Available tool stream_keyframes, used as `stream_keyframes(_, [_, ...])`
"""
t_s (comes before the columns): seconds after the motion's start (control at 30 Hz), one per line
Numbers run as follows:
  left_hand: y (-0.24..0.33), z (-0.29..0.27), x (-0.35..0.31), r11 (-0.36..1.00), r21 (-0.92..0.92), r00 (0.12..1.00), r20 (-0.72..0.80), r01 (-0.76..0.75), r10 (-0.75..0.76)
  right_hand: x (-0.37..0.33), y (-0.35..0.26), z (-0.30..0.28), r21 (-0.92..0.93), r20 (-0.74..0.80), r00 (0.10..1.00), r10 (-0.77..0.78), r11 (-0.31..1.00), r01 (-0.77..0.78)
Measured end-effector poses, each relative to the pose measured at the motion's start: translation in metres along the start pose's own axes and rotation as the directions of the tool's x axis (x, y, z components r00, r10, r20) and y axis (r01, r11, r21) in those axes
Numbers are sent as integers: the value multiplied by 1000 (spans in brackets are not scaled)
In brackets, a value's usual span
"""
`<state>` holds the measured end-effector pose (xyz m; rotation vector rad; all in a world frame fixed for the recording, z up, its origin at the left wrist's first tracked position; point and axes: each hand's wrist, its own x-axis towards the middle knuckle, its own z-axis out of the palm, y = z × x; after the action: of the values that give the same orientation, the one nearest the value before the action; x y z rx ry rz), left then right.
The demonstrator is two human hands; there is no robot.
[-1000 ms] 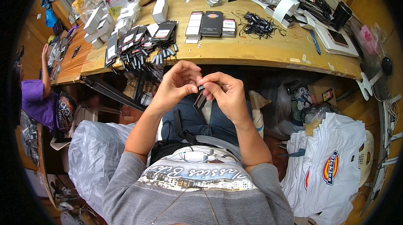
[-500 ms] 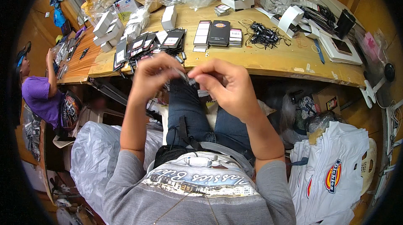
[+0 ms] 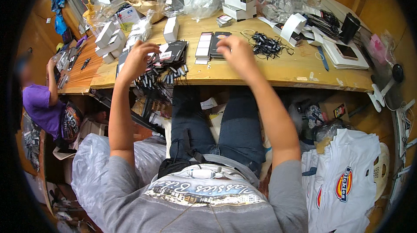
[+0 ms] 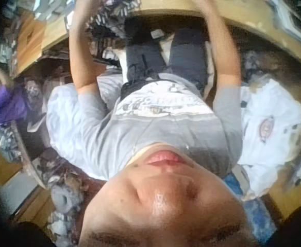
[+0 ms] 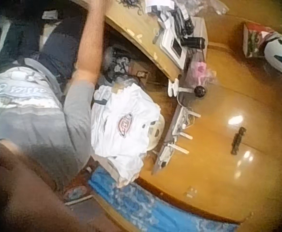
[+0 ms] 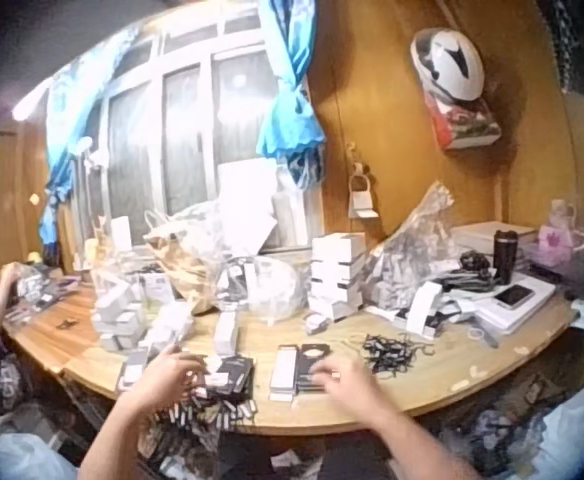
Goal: The person sits at a cluttered workbench and repeatedly picks up small black rectangular tags and black cords. They thread the cords through the tags and place the assembled items into a pile on the table.
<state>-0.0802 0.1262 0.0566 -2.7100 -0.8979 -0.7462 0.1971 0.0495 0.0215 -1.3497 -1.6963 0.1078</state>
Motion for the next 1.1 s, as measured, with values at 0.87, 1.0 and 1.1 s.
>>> stream_keyframes(0.87, [25, 80, 124, 349, -910, 883, 39, 225, -468, 81, 29, -10, 467, 215, 968, 130, 857, -219])
stream_keyframes(1.0, [47, 58, 109, 68, -956, 854, 221, 285, -471, 66, 7, -12, 531, 180, 983, 41, 837, -132])
stream_keyframes(1.1, [59, 56, 96, 76, -972, 826, 147, 223, -545, 66, 39, -15, 350, 254, 951, 175, 900, -259])
